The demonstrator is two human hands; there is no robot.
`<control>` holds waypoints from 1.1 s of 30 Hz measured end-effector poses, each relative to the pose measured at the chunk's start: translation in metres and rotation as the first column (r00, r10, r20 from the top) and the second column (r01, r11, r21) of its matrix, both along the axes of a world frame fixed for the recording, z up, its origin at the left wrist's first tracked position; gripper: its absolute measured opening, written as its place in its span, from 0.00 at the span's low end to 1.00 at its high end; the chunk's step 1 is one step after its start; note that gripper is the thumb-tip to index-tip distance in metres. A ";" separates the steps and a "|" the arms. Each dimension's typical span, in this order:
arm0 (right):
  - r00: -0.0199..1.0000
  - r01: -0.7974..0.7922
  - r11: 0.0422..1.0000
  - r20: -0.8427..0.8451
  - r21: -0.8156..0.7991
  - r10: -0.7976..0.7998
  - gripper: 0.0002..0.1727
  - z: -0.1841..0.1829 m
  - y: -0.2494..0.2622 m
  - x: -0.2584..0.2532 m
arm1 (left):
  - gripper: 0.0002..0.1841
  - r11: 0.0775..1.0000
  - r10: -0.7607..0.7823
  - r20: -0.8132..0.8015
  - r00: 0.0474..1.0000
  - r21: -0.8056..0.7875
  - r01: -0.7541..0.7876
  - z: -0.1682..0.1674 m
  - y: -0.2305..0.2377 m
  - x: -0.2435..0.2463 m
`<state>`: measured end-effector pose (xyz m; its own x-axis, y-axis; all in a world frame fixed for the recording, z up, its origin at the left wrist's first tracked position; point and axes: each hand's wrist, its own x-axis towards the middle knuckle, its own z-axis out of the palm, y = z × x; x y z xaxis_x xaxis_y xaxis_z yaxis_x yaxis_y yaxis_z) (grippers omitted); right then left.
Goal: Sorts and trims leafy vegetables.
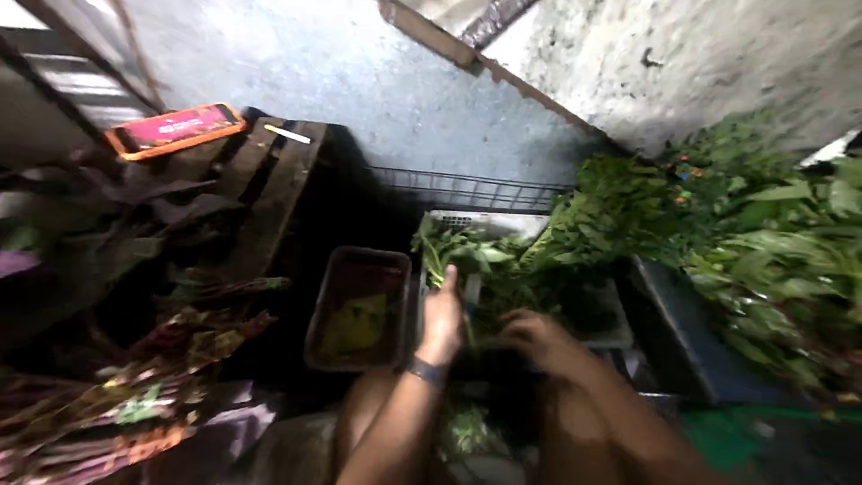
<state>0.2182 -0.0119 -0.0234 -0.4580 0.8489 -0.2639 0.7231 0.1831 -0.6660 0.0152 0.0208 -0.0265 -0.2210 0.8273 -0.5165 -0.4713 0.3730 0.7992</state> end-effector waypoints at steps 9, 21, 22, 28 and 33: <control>0.895 0.180 0.948 0.357 0.261 -0.268 0.14 0.032 0.109 0.024 | 0.27 0.996 -0.087 0.088 0.992 0.045 0.083 0.000 0.003 -0.010; 0.610 -0.353 0.904 0.792 0.240 0.028 0.11 -0.045 0.226 0.062 | 0.21 0.991 -0.119 -0.010 0.993 0.065 0.120 0.002 0.016 -0.017; 0.652 -0.384 0.873 0.758 0.301 0.025 0.08 -0.034 0.223 0.067 | 0.21 0.990 -0.122 0.004 0.993 0.072 0.121 0.002 0.017 -0.017; 0.674 -0.511 0.706 0.739 0.490 -0.025 0.08 0.049 0.179 0.085 | 0.16 0.989 -0.083 -0.005 0.997 0.124 0.083 0.010 0.017 -0.016; 0.770 -0.347 0.618 0.590 0.706 -0.242 0.14 0.089 0.151 0.103 | 0.12 0.984 -0.096 -0.037 0.995 0.147 0.101 0.007 0.008 -0.014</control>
